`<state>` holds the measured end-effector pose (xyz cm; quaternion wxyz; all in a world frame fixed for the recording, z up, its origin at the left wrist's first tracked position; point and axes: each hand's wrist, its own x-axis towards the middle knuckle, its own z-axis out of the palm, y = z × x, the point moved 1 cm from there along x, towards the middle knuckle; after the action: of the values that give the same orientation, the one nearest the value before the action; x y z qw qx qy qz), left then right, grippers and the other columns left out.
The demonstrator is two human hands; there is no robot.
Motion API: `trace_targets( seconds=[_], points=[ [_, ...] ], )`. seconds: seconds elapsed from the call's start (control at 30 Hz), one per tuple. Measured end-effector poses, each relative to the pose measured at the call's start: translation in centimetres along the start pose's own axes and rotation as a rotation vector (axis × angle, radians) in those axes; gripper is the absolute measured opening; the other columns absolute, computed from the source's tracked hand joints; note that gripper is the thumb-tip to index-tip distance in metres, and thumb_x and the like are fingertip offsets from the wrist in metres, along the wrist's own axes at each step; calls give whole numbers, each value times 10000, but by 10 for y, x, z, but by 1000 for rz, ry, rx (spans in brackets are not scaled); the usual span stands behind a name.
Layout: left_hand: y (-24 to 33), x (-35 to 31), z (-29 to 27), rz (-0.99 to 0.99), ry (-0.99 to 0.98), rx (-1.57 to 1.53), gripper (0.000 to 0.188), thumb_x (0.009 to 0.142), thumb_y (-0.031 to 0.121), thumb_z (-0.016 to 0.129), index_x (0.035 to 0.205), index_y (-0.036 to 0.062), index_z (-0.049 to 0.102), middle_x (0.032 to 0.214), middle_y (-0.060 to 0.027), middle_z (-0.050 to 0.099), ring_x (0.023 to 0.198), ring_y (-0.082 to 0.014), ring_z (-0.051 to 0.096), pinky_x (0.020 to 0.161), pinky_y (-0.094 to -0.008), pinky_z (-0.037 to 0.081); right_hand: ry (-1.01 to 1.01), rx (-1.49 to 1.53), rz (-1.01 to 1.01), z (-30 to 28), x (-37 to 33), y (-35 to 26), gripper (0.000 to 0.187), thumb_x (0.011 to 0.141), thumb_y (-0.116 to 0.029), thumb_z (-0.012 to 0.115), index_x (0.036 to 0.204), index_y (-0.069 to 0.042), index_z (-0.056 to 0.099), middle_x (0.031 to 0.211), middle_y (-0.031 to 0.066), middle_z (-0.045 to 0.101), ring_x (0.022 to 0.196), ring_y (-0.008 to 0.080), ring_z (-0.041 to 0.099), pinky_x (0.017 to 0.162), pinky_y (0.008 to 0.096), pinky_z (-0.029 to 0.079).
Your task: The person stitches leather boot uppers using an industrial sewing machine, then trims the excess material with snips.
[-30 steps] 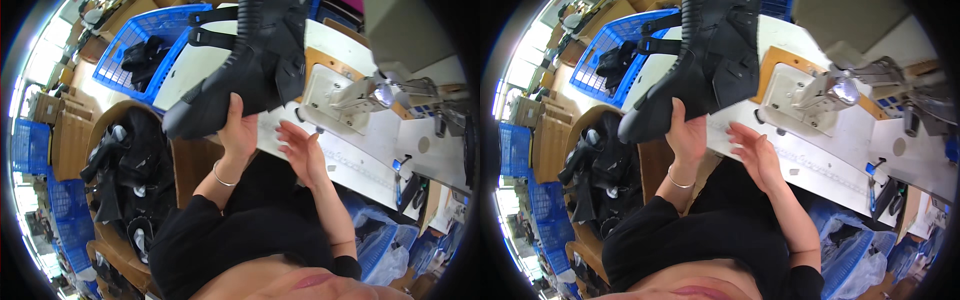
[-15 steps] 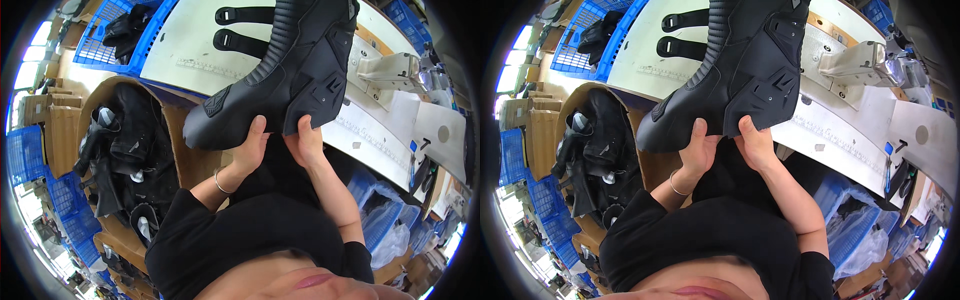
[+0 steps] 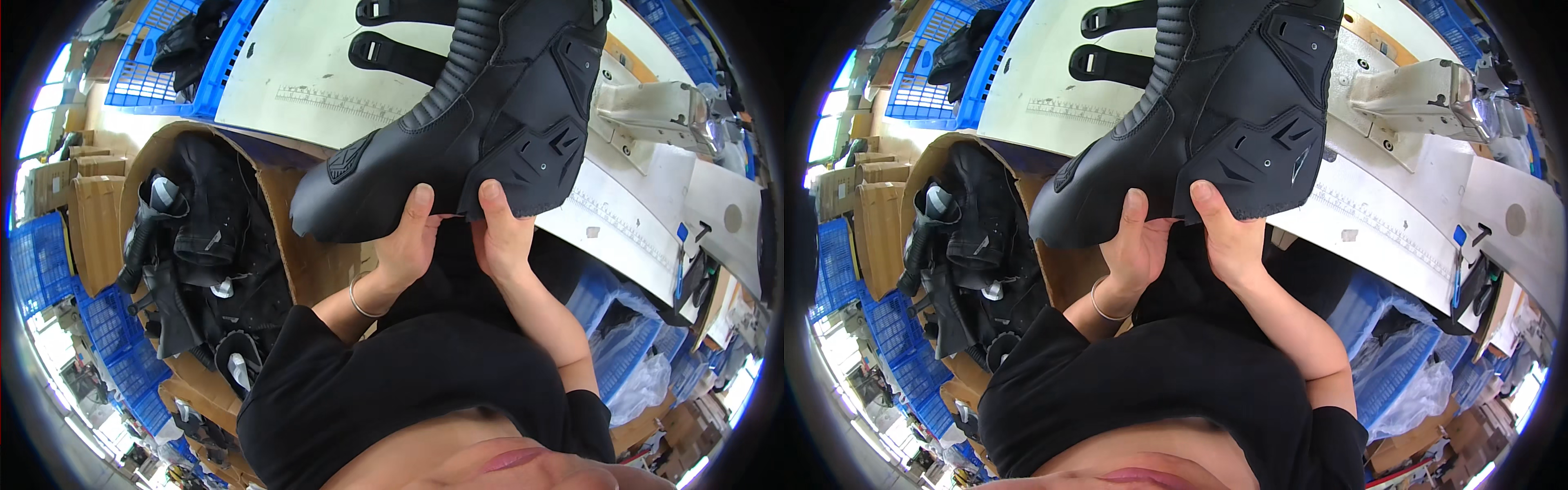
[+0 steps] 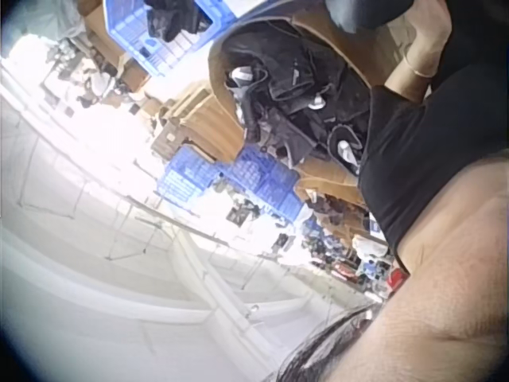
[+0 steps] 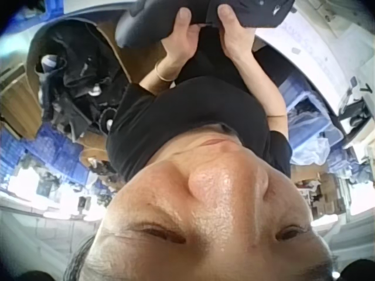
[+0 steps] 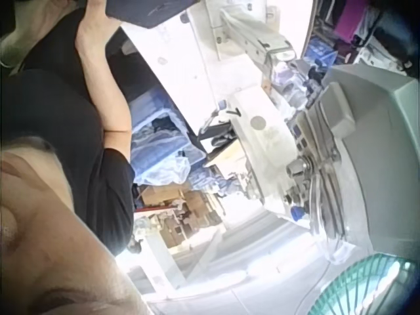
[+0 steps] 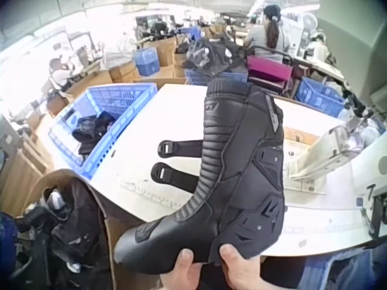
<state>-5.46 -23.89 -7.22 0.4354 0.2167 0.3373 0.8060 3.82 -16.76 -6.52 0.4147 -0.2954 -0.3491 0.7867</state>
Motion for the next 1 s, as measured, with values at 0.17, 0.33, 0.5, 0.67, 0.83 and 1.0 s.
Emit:
trace_targets(
  seconds=[0.17, 0.33, 0.5, 0.67, 0.83, 1.0],
  points=[
    [-2, -1, 1, -19, -3, 18, 413, 1030, 179, 412, 1411, 29, 355, 1371, -137, 471, 1219, -292, 530, 955, -474, 520, 68, -53, -92, 1, 0, 0, 245, 885, -97, 693, 1102, -36, 596, 1044, 17, 598, 945, 109, 549, 863, 268, 448],
    [-2, -3, 1, -47, 10, 18, 415, 1031, 191, 416, 1411, 36, 357, 1371, -136, 471, 1218, -293, 530, 951, -476, 523, 100, -127, -135, 2, -4, 0, 225, 893, -98, 686, 1088, -30, 597, 1033, 16, 600, 938, 105, 549, 859, 264, 449],
    [0, -3, 3, -33, 7, 34, 425, 1029, 198, 427, 1417, 41, 355, 1379, -133, 466, 1238, -294, 513, 977, -487, 500, 101, -89, -136, 3, -7, 1, 219, 892, -93, 688, 1082, -29, 601, 1025, 13, 603, 930, 101, 552, 854, 264, 453],
    [0, -2, 5, -29, -13, 27, 436, 1028, 194, 431, 1428, 43, 345, 1395, -134, 455, 1263, -293, 491, 1012, -497, 467, 115, -79, -156, 2, -8, 0, 213, 888, -84, 692, 1075, -31, 604, 1022, 10, 604, 929, 101, 554, 854, 263, 454],
    [-2, -3, 5, -11, -31, 41, 438, 1027, 178, 425, 1434, 43, 339, 1409, -135, 442, 1281, -291, 474, 1039, -499, 442, 134, -96, -150, -3, -12, 3, 230, 884, -124, 711, 1068, -38, 605, 1018, 3, 603, 925, 100, 552, 851, 264, 453],
    [-4, -6, 11, 7, 51, -19, 433, 991, 113, 498, 1391, -9, 389, 1347, -121, 498, 1233, -246, 505, 1051, -405, 417, 140, -54, -148, -8, -23, 2, 254, 875, -156, 728, 1072, -50, 606, 1030, -6, 598, 932, 96, 543, 847, 262, 448]
  ],
)
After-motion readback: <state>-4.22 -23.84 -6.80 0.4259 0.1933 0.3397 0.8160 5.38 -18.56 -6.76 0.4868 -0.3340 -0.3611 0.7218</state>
